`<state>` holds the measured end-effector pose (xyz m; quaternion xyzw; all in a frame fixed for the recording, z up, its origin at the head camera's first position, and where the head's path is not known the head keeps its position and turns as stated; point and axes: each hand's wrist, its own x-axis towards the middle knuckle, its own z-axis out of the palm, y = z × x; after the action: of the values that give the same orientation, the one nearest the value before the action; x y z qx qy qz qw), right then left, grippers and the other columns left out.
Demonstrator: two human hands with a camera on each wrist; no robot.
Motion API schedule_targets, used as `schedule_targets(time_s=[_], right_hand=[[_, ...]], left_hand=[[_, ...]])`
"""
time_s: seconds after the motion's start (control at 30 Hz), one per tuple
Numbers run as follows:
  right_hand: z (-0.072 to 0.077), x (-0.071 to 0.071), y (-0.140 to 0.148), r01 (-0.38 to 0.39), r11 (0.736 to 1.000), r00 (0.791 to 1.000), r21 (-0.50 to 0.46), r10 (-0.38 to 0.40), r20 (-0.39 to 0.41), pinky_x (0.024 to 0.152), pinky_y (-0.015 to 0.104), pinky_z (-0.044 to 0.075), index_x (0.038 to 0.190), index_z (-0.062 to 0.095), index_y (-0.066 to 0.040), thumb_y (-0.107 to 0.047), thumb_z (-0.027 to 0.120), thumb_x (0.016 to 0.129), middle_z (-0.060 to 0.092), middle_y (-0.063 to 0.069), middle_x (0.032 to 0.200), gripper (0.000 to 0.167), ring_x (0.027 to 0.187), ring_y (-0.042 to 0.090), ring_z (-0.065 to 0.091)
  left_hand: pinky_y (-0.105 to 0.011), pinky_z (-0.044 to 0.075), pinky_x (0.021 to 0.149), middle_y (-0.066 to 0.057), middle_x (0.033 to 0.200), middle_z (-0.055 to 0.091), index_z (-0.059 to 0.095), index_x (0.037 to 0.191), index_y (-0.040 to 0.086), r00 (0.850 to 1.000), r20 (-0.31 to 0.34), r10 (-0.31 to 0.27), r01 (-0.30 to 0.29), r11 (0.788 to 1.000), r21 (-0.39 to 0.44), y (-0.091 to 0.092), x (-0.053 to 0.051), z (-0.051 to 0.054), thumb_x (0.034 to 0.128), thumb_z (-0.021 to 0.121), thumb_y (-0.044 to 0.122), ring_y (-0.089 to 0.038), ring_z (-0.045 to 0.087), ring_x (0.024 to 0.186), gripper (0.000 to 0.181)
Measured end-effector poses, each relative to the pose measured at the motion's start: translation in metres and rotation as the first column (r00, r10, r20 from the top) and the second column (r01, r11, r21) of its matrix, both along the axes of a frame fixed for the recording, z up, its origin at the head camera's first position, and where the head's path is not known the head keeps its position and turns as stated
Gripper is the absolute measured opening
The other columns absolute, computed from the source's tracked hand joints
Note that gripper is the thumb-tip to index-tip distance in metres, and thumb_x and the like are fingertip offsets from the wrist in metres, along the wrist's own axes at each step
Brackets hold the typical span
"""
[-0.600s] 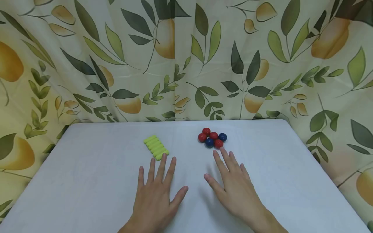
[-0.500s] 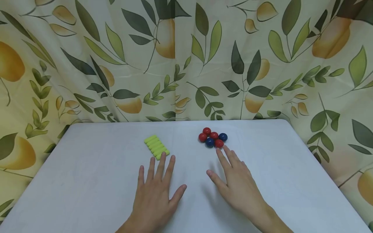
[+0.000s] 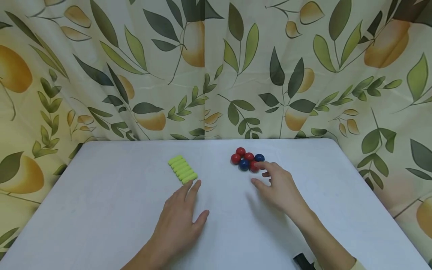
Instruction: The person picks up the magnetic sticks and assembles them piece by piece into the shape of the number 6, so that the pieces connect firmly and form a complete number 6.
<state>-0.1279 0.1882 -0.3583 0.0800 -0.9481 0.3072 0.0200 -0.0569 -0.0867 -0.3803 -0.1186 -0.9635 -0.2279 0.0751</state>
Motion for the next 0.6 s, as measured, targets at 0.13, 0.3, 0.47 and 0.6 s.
schedule_targets(time_s=[0.13, 0.3, 0.47, 0.6], right_hand=[[0.002, -0.017, 0.004, 0.029, 0.999, 0.999, -0.024, -0.028, 0.046, 0.092, 0.054, 0.059, 0.136, 0.064, -0.002, -0.021, 0.072, 0.097, 0.066, 0.021, 0.131, 0.044, 0.113, 0.039, 0.068], [0.0, -0.037, 0.008, 0.042, 0.998, 0.996, -0.049, -0.038, 0.076, 0.094, 0.053, 0.057, 0.13, 0.068, -0.001, -0.016, 0.072, 0.096, 0.068, 0.02, 0.128, 0.037, 0.115, 0.039, 0.068], [-0.005, -0.051, 0.009, 0.063, 0.997, 0.993, -0.039, -0.059, 0.1, 0.096, 0.053, 0.052, 0.128, 0.07, -0.001, -0.013, 0.071, 0.095, 0.069, 0.021, 0.126, 0.035, 0.113, 0.038, 0.068], [-0.01, -0.058, 0.009, 0.083, 0.996, 0.987, -0.028, -0.079, 0.137, 0.094, 0.05, 0.052, 0.129, 0.069, -0.001, -0.012, 0.072, 0.094, 0.067, 0.022, 0.124, 0.036, 0.11, 0.036, 0.068]], left_hand=[[-0.055, 0.053, 0.098, -0.012, 0.141, 0.061, 0.056, 0.146, 0.009, 1.0, 0.0, 0.001, -0.001, 0.998, 0.061, -0.003, -0.007, 0.0, 0.0911, 0.077, 0.024, -0.034, 0.063, 0.123, 0.061], [-0.051, 0.056, 0.095, -0.006, 0.132, 0.068, 0.065, 0.135, 0.01, 0.999, 0.046, 0.005, -0.011, 0.99, 0.141, -0.007, -0.014, 0.001, 0.0909, 0.077, 0.018, -0.029, 0.067, 0.118, 0.046], [-0.048, 0.056, 0.093, -0.006, 0.124, 0.072, 0.068, 0.129, 0.012, 0.996, 0.091, 0.0, -0.021, 0.974, 0.224, -0.009, -0.023, -0.001, 0.0904, 0.077, 0.013, -0.027, 0.069, 0.112, 0.04], [-0.045, 0.056, 0.094, -0.006, 0.12, 0.073, 0.069, 0.128, 0.013, 0.988, 0.152, -0.016, -0.029, 0.957, 0.287, -0.011, -0.034, -0.003, 0.0913, 0.076, 0.013, -0.025, 0.069, 0.109, 0.037]])
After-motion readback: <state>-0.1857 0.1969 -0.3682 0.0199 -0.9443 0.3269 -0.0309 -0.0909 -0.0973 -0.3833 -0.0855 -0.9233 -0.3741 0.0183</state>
